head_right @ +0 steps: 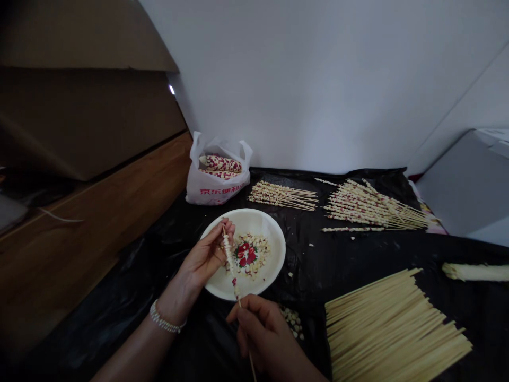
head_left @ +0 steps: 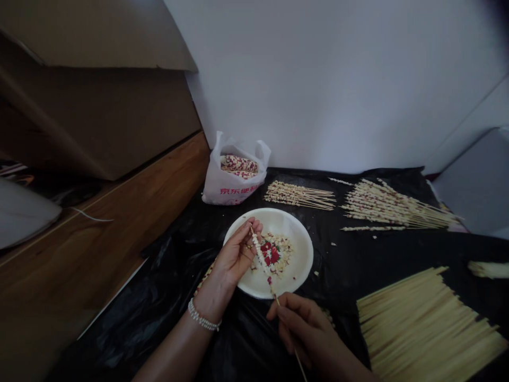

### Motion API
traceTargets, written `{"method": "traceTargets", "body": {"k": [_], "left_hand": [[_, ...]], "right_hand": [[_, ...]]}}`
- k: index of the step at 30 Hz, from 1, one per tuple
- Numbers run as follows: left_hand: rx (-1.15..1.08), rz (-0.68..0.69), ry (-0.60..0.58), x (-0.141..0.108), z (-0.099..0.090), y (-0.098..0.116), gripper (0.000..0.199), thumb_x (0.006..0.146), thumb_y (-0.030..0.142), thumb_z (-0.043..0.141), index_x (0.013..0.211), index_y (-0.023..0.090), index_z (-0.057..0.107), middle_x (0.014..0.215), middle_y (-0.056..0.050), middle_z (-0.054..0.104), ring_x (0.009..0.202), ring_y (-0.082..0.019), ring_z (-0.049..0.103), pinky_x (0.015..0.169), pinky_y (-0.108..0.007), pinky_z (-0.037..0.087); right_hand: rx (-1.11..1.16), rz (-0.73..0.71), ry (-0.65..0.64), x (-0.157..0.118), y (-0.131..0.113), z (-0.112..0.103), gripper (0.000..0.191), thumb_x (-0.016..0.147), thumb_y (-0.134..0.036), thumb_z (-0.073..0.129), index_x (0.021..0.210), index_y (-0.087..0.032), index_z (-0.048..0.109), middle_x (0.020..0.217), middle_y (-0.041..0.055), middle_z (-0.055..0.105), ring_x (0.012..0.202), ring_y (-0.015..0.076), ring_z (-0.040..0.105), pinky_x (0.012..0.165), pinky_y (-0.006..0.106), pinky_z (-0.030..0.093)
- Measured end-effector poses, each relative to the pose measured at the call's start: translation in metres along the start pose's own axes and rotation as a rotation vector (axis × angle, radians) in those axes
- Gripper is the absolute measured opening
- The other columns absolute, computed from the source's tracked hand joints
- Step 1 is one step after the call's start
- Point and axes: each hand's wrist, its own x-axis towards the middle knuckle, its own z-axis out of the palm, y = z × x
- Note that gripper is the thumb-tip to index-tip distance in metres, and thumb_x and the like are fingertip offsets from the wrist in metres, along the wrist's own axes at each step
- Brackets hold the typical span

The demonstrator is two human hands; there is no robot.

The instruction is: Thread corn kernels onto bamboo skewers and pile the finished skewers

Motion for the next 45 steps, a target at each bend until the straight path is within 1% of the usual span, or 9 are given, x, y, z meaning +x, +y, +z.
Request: {"method": "traceTargets", "body": {"k": [9,15,22,27,29,34,39,42,45], "left_hand": [[0.017,0.038,-0.037,0.002,-0.003,0.0,0.023,0.082,0.002,0.056,0.101,0.01,0.066,0.087,-0.007,0.074,0.078,-0.012,0.07,0.074,-0.019,0.056],[0.055,0.039,-0.083,0.001,-0.004,0.0,0.023,0.081,0.001,0.056,0.098,0.011,0.068,0.085,-0.007,0.074,0.077,-0.012,0.07,0.074,-0.02,0.056],[0.027,-0.041,-0.101,-0.001,0.0,0.002,0.021,0.09,0.019,0.052,0.101,0.009,0.067,0.084,-0.01,0.073,0.076,-0.015,0.07,0.068,-0.024,0.057],[-0.022,-0.032,-0.014,-0.005,0.006,0.0,0.015,0.088,0.008,0.052,0.092,0.009,0.066,0.082,-0.008,0.072,0.073,-0.012,0.069,0.072,-0.022,0.057],[-0.022,-0.026,-0.013,-0.006,0.008,0.0,0.014,0.087,0.006,0.053,0.092,0.008,0.066,0.082,-0.008,0.072,0.073,-0.012,0.069,0.072,-0.021,0.057],[0.044,-0.063,-0.062,-0.006,0.004,-0.001,0.014,0.086,0.008,0.054,0.091,0.008,0.067,0.081,-0.009,0.073,0.072,-0.014,0.07,0.069,-0.023,0.058],[0.16,-0.033,-0.149,-0.004,-0.003,-0.004,0.016,0.086,0.009,0.055,0.094,0.009,0.068,0.084,-0.01,0.073,0.08,-0.017,0.071,0.075,-0.026,0.058],[0.202,-0.036,-0.15,-0.004,-0.002,-0.006,0.017,0.087,0.015,0.055,0.096,0.009,0.068,0.089,-0.013,0.073,0.082,-0.019,0.07,0.073,-0.027,0.058],[0.255,-0.09,-0.16,-0.005,0.003,-0.005,0.027,0.091,0.027,0.051,0.104,0.01,0.067,0.101,-0.017,0.071,0.089,-0.021,0.069,0.073,-0.03,0.057]], "right_hand": [[0.029,0.0,0.011,-0.002,0.001,0.001,0.031,0.085,-0.048,0.059,0.081,-0.017,0.061,0.044,-0.0085,0.046,0.032,0.0043,0.024,0.033,0.019,0.012],[-0.09,-0.028,0.038,-0.002,-0.001,0.003,0.032,0.084,-0.049,0.057,0.079,-0.018,0.061,0.044,-0.008,0.045,0.034,0.0063,0.026,0.035,0.02,0.015],[-0.186,-0.057,0.059,0.0,-0.003,0.0,0.029,0.087,-0.044,0.053,0.079,-0.018,0.062,0.046,-0.0064,0.045,0.039,0.0084,0.03,0.039,0.022,0.017],[-0.168,-0.033,0.041,0.0,-0.003,0.001,0.032,0.086,-0.048,0.053,0.08,-0.018,0.06,0.045,-0.0069,0.044,0.037,0.0082,0.027,0.037,0.021,0.015],[-0.157,-0.031,0.038,0.0,-0.003,0.002,0.032,0.086,-0.05,0.053,0.08,-0.018,0.06,0.045,-0.007,0.045,0.037,0.0082,0.027,0.037,0.021,0.015],[-0.175,-0.053,0.071,-0.001,-0.002,0.002,0.032,0.086,-0.048,0.054,0.08,-0.018,0.061,0.046,-0.0064,0.045,0.039,0.0085,0.028,0.038,0.022,0.015],[-0.187,-0.052,0.087,-0.002,-0.004,0.003,0.032,0.086,-0.049,0.055,0.079,-0.018,0.061,0.047,-0.0063,0.045,0.039,0.0084,0.028,0.037,0.022,0.013],[-0.181,-0.095,0.089,-0.001,-0.004,0.0,0.031,0.087,-0.047,0.055,0.082,-0.017,0.062,0.047,-0.0068,0.045,0.038,0.0077,0.029,0.037,0.021,0.015],[-0.088,-0.113,0.112,0.004,-0.005,-0.01,0.032,0.087,-0.048,0.056,0.085,-0.017,0.063,0.045,-0.0082,0.046,0.036,0.0062,0.029,0.036,0.019,0.016]]}}
